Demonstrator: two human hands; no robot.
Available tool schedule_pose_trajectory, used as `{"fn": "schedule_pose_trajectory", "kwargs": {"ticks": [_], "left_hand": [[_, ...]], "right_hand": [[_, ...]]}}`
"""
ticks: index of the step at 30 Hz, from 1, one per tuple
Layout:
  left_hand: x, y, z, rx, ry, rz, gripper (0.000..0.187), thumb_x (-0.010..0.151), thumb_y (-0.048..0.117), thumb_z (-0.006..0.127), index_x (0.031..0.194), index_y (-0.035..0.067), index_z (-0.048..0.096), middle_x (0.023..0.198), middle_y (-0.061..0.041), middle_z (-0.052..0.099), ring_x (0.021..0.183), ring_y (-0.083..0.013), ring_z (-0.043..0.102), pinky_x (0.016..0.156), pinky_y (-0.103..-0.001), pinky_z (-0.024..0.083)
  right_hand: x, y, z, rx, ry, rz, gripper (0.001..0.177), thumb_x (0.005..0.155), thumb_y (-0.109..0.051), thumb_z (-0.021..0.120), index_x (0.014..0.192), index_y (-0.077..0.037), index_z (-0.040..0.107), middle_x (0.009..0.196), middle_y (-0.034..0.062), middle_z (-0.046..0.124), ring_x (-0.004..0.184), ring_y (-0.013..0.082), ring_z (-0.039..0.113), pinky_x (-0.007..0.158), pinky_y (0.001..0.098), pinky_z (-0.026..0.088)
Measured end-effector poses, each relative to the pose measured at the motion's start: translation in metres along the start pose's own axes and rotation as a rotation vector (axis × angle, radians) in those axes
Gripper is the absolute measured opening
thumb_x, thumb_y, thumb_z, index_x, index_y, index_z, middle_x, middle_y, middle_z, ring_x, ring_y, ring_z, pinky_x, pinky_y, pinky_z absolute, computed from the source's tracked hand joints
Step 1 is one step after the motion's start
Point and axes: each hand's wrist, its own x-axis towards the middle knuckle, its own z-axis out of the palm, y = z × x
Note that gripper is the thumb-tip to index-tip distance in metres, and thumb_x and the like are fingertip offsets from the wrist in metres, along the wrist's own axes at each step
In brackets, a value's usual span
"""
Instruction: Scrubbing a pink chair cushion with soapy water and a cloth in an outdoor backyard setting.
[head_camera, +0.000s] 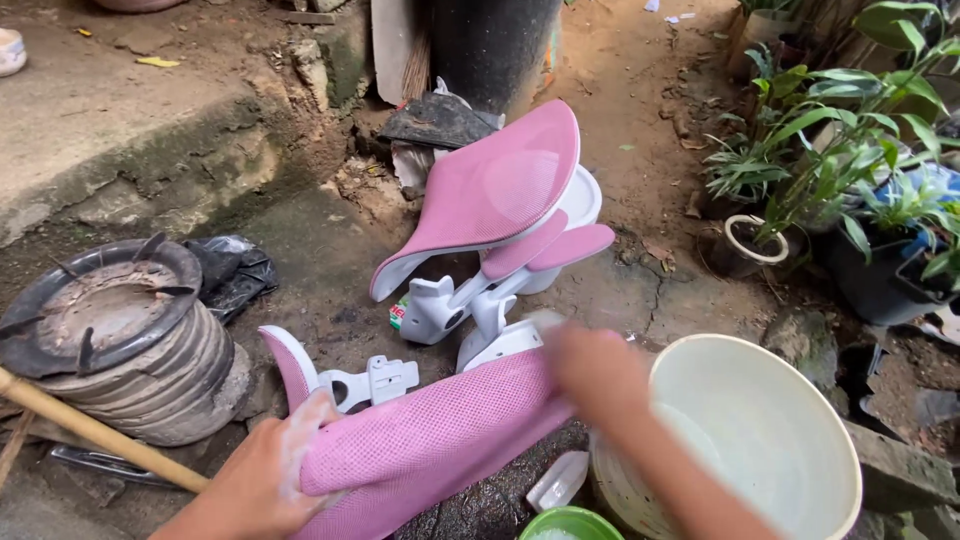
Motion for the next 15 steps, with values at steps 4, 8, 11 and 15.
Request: {"fn": "schedule_pose_trajectory", "kwargs": {"ticks": [4,8,11,15], "left_hand": [[0.011,0.024,0.001,0.023,-0.028,-0.102,0.046,0.068,0.022,0.085,0.103,0.011,0.059,0.077,-0.015,0.077,0.081,-0.0343,0.081,0.073,-0.040,0.059],[0.032,0.053,-0.024,0.116,-0.025,-0.112,0.064,0.062,0.023,0.091,0.113,0.012,0.054,0.094,-0.016,0.078,0.097,-0.0387,0.073,0.078,-0.043,0.057],[0.045,0.049,-0.030,0.425,-0.195,-0.292,0.077,0.062,0.034,0.097,0.121,0.014,0.050,0.097,-0.016,0.076,0.104,-0.0367,0.070,0.090,-0.045,0.055],[0.060,0.041,-0.029,0.497,-0.211,-0.190,0.104,0.059,0.037,0.095,0.141,0.002,0.041,0.109,-0.022,0.072,0.108,-0.0403,0.068,0.093,-0.045,0.055]], "right_hand": [[0.014,0.082,0.027,0.017,0.180,0.334,0.048,0.104,-0.047,0.049,0.090,-0.008,0.073,0.078,0.0230,0.070,0.076,0.0421,0.072,0.072,0.0534,0.056],[-0.014,-0.017,0.082,0.001,0.365,0.118,0.036,0.102,-0.040,0.051,0.104,-0.007,0.067,0.070,0.0167,0.070,0.061,0.0361,0.070,0.054,0.0499,0.056],[-0.047,-0.101,0.083,0.303,0.454,-0.056,0.025,0.089,-0.033,0.069,0.098,-0.010,0.067,0.067,0.0160,0.070,0.055,0.0379,0.068,0.048,0.0514,0.053],[-0.026,-0.057,0.098,0.402,0.645,-0.088,0.028,0.094,-0.035,0.069,0.083,-0.010,0.063,0.064,0.0147,0.069,0.050,0.0350,0.068,0.047,0.0477,0.053]]}}
